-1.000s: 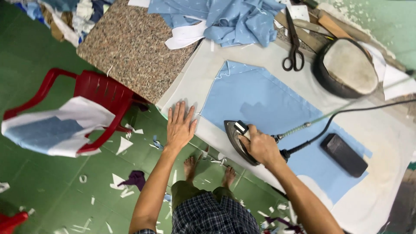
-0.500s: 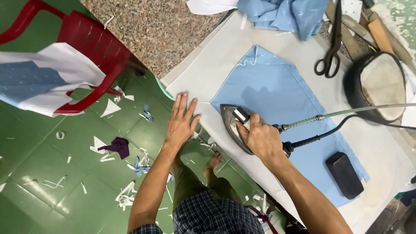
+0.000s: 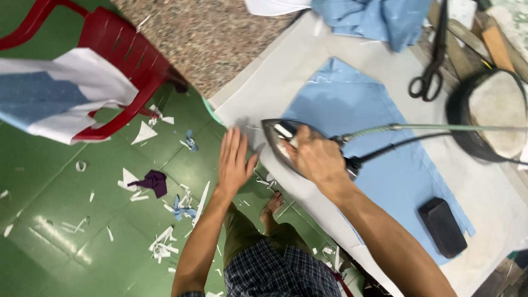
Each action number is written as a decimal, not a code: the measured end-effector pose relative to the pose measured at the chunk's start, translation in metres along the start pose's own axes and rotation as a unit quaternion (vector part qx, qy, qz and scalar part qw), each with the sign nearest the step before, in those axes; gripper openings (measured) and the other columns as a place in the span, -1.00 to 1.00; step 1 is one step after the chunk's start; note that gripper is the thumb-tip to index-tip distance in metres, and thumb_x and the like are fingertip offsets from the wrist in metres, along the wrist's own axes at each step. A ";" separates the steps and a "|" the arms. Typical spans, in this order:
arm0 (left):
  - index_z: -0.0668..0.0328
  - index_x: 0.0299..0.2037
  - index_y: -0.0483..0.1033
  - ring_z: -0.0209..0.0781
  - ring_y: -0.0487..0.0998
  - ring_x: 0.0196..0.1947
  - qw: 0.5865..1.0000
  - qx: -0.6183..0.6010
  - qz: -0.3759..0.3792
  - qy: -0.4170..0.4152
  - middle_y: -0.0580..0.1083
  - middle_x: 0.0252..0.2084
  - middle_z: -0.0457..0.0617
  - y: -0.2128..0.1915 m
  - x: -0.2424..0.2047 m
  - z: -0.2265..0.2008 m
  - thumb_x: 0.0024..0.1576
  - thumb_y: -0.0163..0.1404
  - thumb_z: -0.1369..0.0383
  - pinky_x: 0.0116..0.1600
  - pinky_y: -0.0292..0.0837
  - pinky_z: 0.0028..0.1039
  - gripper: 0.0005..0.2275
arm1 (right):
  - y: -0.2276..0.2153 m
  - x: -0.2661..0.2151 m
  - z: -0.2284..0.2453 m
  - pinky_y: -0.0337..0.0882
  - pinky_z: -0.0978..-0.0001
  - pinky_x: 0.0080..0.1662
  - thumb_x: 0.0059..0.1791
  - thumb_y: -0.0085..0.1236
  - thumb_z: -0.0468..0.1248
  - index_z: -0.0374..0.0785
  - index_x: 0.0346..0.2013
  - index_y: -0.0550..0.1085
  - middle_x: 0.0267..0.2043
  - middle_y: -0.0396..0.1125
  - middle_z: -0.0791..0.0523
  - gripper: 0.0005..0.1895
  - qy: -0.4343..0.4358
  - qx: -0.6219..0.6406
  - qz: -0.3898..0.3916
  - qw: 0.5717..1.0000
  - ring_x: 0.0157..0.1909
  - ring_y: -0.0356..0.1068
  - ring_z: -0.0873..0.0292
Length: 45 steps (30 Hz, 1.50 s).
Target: The person irons a piece of light blue patterned fabric on a white table using a steam iron. They smooth the fabric with their hands and a black rectangular object, then flip it over to iron the other side.
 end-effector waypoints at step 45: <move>0.15 0.43 0.18 0.32 0.43 0.27 0.517 -0.386 0.141 -0.751 0.42 0.28 0.30 -0.122 -0.238 0.065 -0.24 0.19 0.50 0.33 0.38 0.05 -0.13 | 0.010 0.023 -0.001 0.40 0.04 -0.67 0.09 -0.14 0.28 -0.21 -0.02 0.37 -0.65 0.36 0.09 -0.40 -0.045 0.010 -0.061 0.997 -0.64 0.44 -0.11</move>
Point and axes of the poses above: each hand's wrist, its own x-axis towards the middle knuckle, its own y-axis out of the palm, z = x × y, the point moved 4 cm from there along x, towards the middle knuckle
